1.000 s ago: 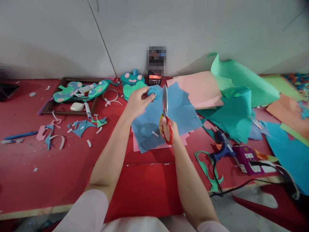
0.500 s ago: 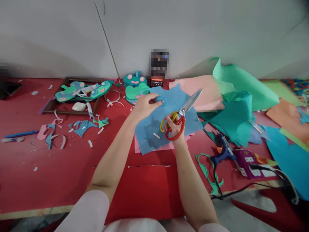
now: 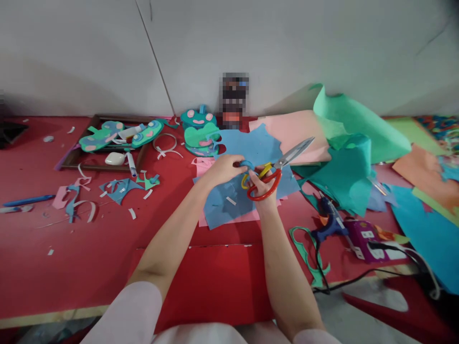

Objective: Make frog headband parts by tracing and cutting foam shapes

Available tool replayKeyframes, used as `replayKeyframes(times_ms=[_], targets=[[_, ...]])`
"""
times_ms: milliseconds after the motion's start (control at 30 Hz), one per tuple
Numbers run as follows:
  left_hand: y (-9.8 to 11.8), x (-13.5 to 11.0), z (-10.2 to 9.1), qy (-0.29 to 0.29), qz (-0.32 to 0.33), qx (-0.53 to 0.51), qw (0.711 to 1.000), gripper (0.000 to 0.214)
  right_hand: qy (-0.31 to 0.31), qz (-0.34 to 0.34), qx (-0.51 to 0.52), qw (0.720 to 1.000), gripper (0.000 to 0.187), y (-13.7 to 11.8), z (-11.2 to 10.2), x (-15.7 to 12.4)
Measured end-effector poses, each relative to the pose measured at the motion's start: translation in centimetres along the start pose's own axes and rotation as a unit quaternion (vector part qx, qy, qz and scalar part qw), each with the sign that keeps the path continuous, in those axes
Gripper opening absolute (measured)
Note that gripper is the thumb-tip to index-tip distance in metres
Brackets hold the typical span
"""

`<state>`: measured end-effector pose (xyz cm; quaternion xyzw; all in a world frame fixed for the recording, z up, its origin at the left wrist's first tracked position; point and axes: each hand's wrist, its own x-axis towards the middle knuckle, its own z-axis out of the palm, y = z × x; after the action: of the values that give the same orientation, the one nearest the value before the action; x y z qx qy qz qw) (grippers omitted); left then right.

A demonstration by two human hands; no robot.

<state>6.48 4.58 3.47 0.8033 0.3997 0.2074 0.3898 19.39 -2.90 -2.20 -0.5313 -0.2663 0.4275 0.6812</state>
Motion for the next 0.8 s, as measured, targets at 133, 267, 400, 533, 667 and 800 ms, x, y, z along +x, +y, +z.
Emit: replayKeyframes(times_ms=[133, 267, 400, 533, 667, 800], targets=[[0.0, -0.2, -0.4, -0.025, 0.013, 0.000, 1.000, 0.009, 0.012, -0.005, 0.006, 1.000, 0.036, 0.3, -0.1, 0.3], [-0.3, -0.3, -0.8, -0.019, 0.052, 0.020, 0.998, 0.014, 0.009, -0.010, -0.018, 1.000, 0.035, 0.2, -0.1, 0.3], [-0.6, -0.5, -0.8, -0.032, 0.070, 0.084, 0.993, 0.010, 0.006, -0.011, -0.050, 0.999, 0.036, -0.1, 0.3, 0.0], [-0.6, -0.4, -0.3, -0.031, 0.063, 0.082, 0.994, 0.005, 0.015, -0.015, -0.050, 0.999, 0.037, 0.0, 0.4, 0.0], [-0.6, 0.2, -0.1, 0.038, 0.004, -0.015, 0.999, 0.004, 0.013, -0.032, -0.009, 0.999, 0.038, 0.3, 0.0, 0.2], [-0.8, 0.6, -0.7, 0.118, -0.038, -0.122, 0.985, 0.009, -0.023, -0.020, 0.020, 0.999, 0.039, 0.3, -0.1, 0.3]])
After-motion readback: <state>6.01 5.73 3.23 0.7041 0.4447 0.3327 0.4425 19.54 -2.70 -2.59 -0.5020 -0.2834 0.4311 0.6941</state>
